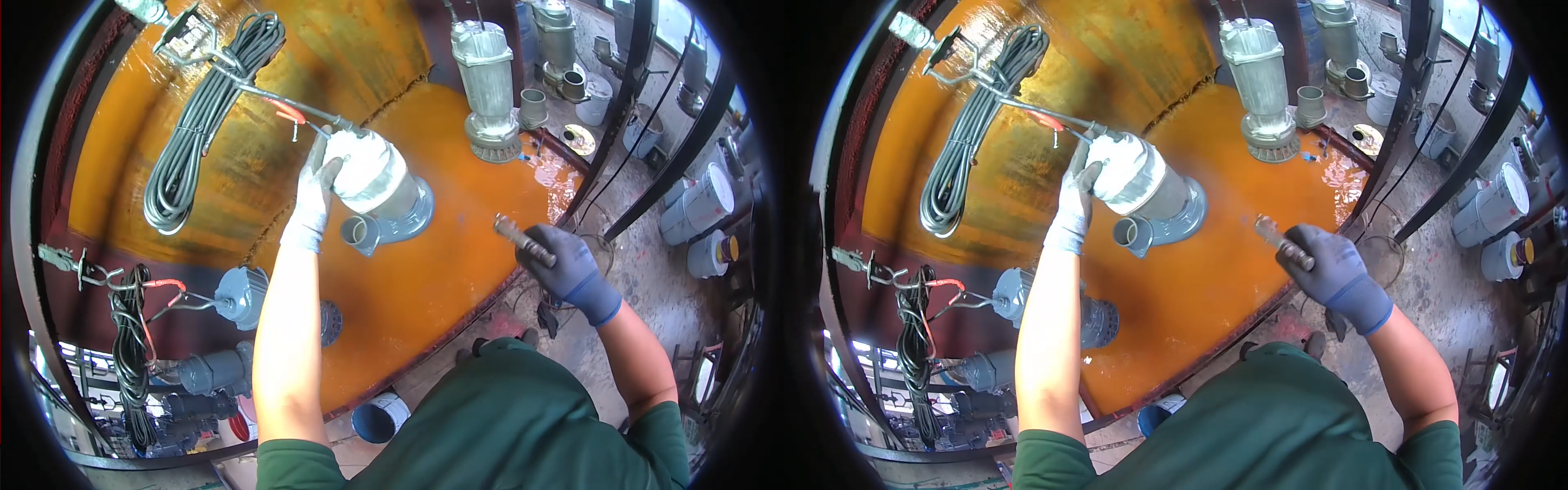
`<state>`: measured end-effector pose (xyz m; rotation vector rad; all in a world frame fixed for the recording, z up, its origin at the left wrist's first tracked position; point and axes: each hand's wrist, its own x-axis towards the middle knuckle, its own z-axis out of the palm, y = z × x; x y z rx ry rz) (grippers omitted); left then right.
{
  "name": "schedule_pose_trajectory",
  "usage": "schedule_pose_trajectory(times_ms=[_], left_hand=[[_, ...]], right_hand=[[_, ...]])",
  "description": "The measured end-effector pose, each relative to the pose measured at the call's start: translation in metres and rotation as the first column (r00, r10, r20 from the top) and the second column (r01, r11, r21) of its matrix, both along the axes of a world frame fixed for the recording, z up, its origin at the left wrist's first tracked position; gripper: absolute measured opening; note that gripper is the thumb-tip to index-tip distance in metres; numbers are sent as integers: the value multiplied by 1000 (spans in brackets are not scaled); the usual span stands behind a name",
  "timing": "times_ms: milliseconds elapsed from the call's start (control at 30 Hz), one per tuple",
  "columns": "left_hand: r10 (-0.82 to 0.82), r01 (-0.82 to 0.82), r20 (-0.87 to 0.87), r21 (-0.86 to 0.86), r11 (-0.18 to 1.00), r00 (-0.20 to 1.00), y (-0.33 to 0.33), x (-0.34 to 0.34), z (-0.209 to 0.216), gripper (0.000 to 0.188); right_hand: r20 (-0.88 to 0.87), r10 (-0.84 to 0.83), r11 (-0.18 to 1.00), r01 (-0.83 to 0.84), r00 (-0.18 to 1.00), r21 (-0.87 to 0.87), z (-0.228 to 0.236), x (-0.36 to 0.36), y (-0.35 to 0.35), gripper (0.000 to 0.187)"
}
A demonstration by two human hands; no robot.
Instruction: The person spray paints several industrial pumps hanging from an overhead rack, rotating them by hand to cover all sides with gray paint and occasionally using a control panel to move the rack.
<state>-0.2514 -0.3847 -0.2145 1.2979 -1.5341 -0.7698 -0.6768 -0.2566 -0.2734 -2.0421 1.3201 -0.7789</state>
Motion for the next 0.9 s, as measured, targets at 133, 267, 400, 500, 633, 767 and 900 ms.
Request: schedule_pose_trajectory(times_ms=[133,267,400,500,633,767,900], left_hand=[[66,-64,67,-31,997,996,-2,12,-7,62],[418,-294,275,-397,870,866,20,-6,-17,46],[338,-205,186,-506,838,922,49,-37,-21,46],[486,-237,396,-531,813,779,52,-47,-21,49],[618,-428,428,-461,777,660,48,-53,-17,52],[592,-422,323,-462,780,739,52,-59,-9,42],[515,-440,181,-333,834,838,45,-22,-16,30]], right_hand=[[127,43,996,-53,991,77,19,-18,-3,23],[37,49,999,-49,998,-2,47,-26,-3,24],[-10,370,929,-370,929,2,60,-27,1,24],[-95,232,961,-243,968,-130,65,-26,-10,27],[-106,259,965,-261,960,-5,80,-32,-19,25],[-208,361,932,-362,909,38,86,-34,-19,26],[-236,277,961,-268,931,68,95,-33,-31,27]])
